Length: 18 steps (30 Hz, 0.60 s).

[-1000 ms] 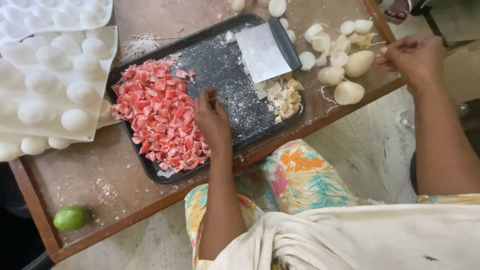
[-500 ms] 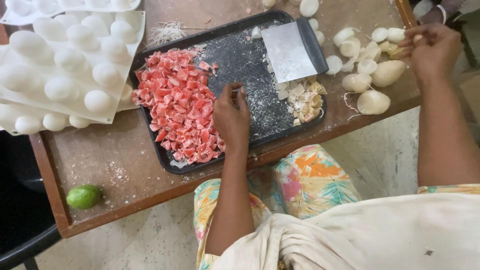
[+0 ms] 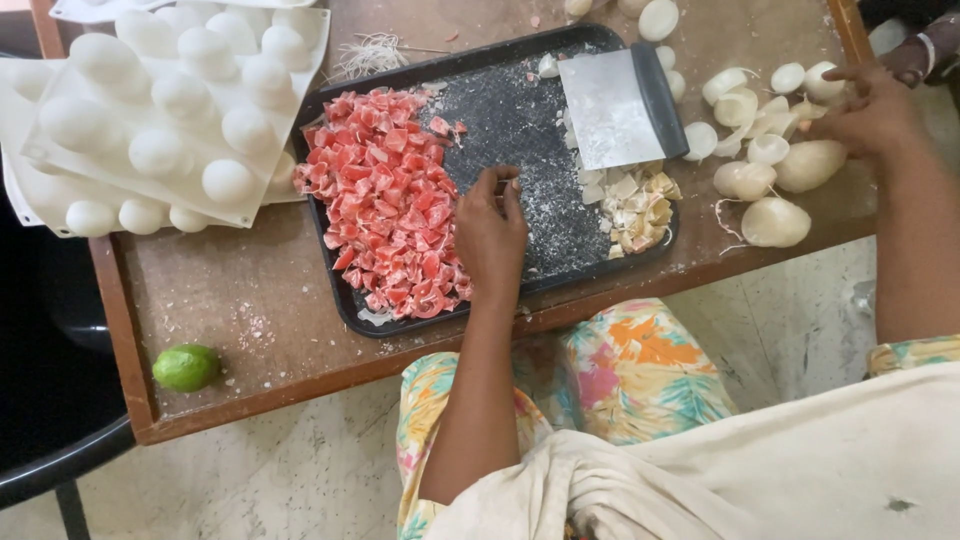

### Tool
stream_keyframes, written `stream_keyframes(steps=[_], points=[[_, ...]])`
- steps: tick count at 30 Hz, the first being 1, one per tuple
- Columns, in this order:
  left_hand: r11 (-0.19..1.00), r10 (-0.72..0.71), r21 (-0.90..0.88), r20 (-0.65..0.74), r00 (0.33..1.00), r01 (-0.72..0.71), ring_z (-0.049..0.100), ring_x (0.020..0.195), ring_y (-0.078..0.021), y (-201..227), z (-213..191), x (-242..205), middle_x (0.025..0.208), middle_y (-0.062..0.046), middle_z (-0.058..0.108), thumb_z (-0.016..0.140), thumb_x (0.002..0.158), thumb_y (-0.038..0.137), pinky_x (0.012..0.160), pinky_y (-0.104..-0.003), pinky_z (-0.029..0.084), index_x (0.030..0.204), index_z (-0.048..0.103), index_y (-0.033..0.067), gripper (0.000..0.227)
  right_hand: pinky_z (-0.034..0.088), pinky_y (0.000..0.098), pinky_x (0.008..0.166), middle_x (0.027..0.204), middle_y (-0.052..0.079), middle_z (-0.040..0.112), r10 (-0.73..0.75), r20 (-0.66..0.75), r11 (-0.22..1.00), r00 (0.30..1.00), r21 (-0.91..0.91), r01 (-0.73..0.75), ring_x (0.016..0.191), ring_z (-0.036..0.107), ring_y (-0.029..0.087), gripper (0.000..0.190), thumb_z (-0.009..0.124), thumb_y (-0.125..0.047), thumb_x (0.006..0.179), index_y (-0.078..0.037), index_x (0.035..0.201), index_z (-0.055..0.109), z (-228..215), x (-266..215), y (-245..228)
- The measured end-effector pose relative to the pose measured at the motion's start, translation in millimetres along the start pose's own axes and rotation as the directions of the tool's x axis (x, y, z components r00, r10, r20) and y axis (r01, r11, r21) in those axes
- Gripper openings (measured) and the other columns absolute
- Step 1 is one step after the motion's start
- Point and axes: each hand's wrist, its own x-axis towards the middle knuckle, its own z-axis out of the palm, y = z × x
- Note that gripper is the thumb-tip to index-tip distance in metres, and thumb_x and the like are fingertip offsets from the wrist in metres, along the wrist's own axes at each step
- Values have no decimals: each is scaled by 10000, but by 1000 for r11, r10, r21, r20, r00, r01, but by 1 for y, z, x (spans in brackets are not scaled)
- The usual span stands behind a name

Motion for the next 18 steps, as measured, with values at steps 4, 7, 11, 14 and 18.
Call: stream_keyframes(steps=[4, 7, 11, 14, 18], points=[[999, 31, -12, -27, 999, -32, 689, 794, -162, 0, -1, 0, 928, 1, 778, 660, 964, 176, 663, -360, 544, 1042, 751, 171, 120, 574, 412, 897, 1194, 191, 680, 60, 35, 987, 998, -154, -53, 1080, 670, 322, 534, 866, -110, 825, -213, 1328, 716, 11, -8, -22], [999, 40, -25, -40, 998, -41, 690, 790, -174, 1, -4, -1, 923, -11, 776, 661, 963, 174, 656, -371, 537, 1044, 751, 164, 122, 541, 452, 983, 1291, 192, 695, 26, 30, 956, 999, -293, -16, 1118, 688, 333, 461, 847, -121, 863, -231, 1299, 743, 15, -13, -29], [999, 34, -41, -26, 999, -35, 686, 793, -187, 3, -7, -1, 934, -22, 773, 661, 964, 168, 664, -381, 536, 1050, 745, 158, 121, 517, 469, 940, 1324, 173, 644, 26, -32, 960, 999, -279, -34, 1088, 651, 330, 319, 777, -129, 902, -241, 1201, 778, 20, -2, -21], [997, 24, -71, -26, 999, -26, 688, 804, -193, 2, -8, -1, 952, -27, 774, 656, 970, 161, 678, -389, 538, 1053, 747, 157, 123, 554, 402, 909, 1281, 191, 663, -9, -47, 984, 999, -180, 1, 1052, 674, 305, 292, 757, -87, 927, -180, 1204, 773, 17, 1, -11], [996, 63, -61, -61, 996, -66, 685, 834, -210, -4, -4, 0, 928, -29, 777, 667, 954, 165, 680, -398, 538, 1042, 752, 159, 123, 604, 328, 814, 1252, 168, 727, -142, -164, 990, 976, -37, 138, 1010, 730, 227, 258, 732, -40, 1016, -125, 1260, 749, -2, -13, -7]])
